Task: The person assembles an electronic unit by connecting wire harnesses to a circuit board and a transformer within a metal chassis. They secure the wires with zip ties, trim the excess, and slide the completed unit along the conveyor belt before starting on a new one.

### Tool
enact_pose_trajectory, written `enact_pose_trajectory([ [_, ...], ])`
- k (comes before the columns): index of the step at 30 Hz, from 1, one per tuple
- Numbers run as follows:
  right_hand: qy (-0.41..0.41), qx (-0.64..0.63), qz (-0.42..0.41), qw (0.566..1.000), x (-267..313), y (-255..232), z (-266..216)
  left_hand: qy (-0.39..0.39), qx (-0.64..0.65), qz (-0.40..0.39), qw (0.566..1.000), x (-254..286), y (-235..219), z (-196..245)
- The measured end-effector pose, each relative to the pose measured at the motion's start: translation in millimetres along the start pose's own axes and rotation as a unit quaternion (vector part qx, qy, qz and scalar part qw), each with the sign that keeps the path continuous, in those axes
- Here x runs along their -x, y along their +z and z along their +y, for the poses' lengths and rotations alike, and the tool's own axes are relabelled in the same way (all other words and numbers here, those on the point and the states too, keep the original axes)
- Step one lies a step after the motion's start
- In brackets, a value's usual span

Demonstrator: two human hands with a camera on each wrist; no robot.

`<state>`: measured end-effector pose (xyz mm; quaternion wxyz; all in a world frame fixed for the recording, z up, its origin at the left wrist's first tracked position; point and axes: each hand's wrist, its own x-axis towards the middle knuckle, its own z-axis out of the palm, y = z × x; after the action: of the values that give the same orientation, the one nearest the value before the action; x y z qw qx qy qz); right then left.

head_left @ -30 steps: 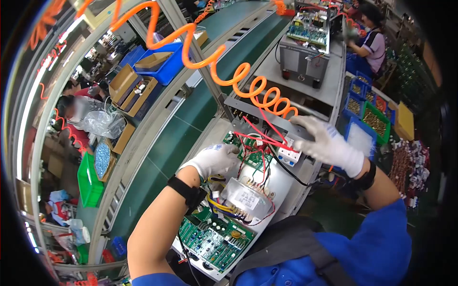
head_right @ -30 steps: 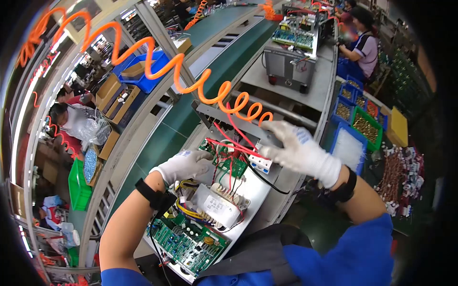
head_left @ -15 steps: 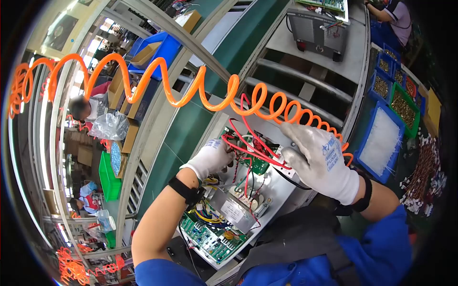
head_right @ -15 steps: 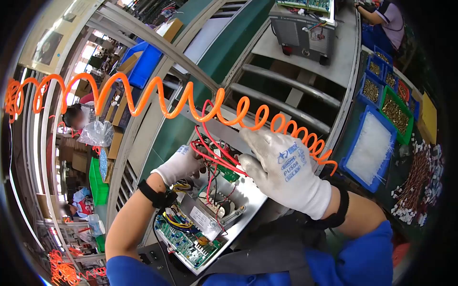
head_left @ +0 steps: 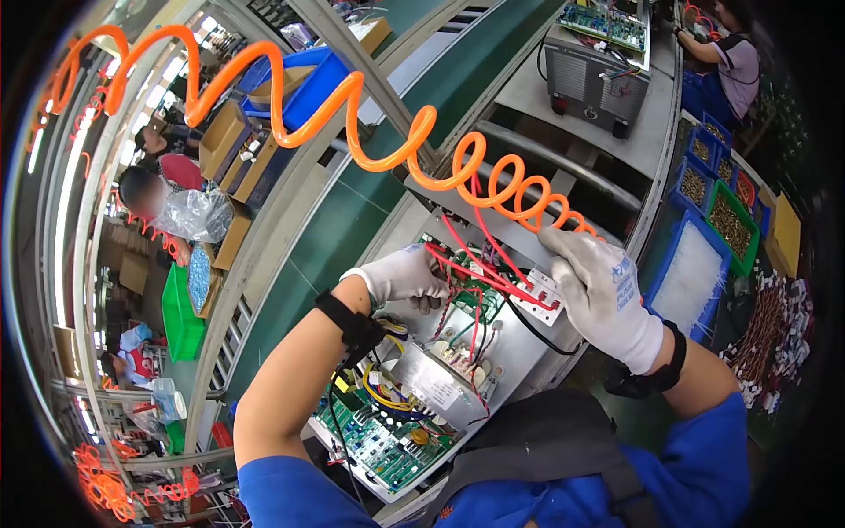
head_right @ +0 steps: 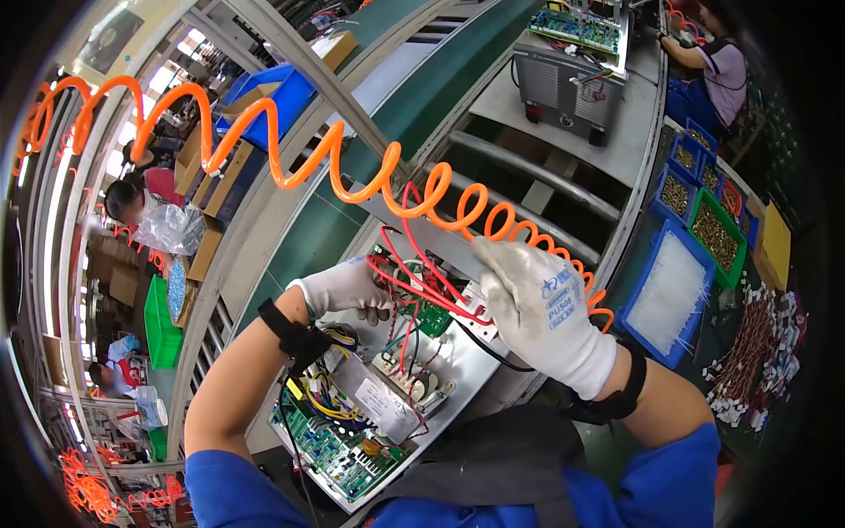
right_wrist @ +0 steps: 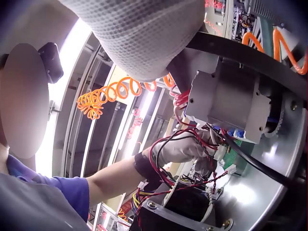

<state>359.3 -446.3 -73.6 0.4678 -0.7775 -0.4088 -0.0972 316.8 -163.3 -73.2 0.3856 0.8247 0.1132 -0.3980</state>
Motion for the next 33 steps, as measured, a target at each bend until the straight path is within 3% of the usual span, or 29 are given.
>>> enact_pose_trajectory([
  [2, -0.003, 0.011, 0.012, 1.000, 0, 2, 1, -0.050, -0.028, -0.005, 0.998, -6, -2, 9],
  [6, -0.053, 0.028, 0.011, 0.998, -4, 3, 1, -0.036, -0.062, 0.031, 0.997, 0, 2, 11],
  [7, -0.035, 0.024, 0.002, 0.999, -3, 2, 1, -0.053, -0.123, 0.046, 0.990, 12, 3, 19],
  [8, -0.019, 0.022, -0.008, 1.000, -3, 0, 1, -0.057, -0.118, 0.062, 0.989, 25, -2, 11],
  [10, -0.031, 0.017, -0.019, 0.999, -2, 0, 2, 0.051, -0.079, 0.150, 0.984, 57, -14, -13],
  [12, -0.013, -0.005, -0.018, 1.000, -2, 1, 1, 0.042, -0.087, 0.175, 0.980, 101, -20, -41],
  [13, -0.014, 0.006, -0.035, 0.999, -2, -1, 0, -0.015, -0.096, 0.184, 0.978, 124, -8, -46],
  [16, -0.051, 0.057, -0.063, 0.995, -5, -7, -3, -0.040, -0.114, 0.249, 0.961, 145, 43, -76],
  [17, -0.076, 0.029, -0.043, 0.996, -13, -10, -18, -0.067, -0.075, 0.231, 0.968, 149, 53, -71],
  [18, -0.191, 0.143, -0.003, 0.971, -25, -15, -33, -0.048, -0.063, 0.302, 0.950, 143, 68, -81],
  [20, -0.246, 0.066, 0.008, 0.967, -48, -3, -82, -0.075, 0.018, 0.341, 0.937, 142, 80, -70],
  [22, -0.215, -0.045, -0.160, 0.962, -71, 32, -109, -0.064, -0.113, 0.463, 0.877, 130, 77, -79],
  [23, -0.222, 0.009, -0.236, 0.946, -78, 53, -116, -0.071, -0.166, 0.485, 0.856, 127, 70, -89],
  [26, -0.185, 0.114, -0.438, 0.872, -95, 118, -119, -0.091, -0.314, 0.497, 0.804, 135, 56, -86],
  [28, -0.152, 0.033, -0.530, 0.834, -96, 141, -118, -0.097, -0.292, 0.504, 0.807, 139, 46, -86],
  [29, -0.208, -0.003, -0.518, 0.830, -91, 153, -112, -0.099, -0.268, 0.506, 0.814, 139, 43, -87],
  [30, -0.257, 0.040, -0.543, 0.798, -87, 167, -108, -0.103, -0.264, 0.505, 0.815, 140, 44, -88],
  [33, -0.360, 0.149, -0.516, 0.763, -71, 170, -124, -0.099, -0.216, 0.478, 0.846, 150, 49, -86],
])
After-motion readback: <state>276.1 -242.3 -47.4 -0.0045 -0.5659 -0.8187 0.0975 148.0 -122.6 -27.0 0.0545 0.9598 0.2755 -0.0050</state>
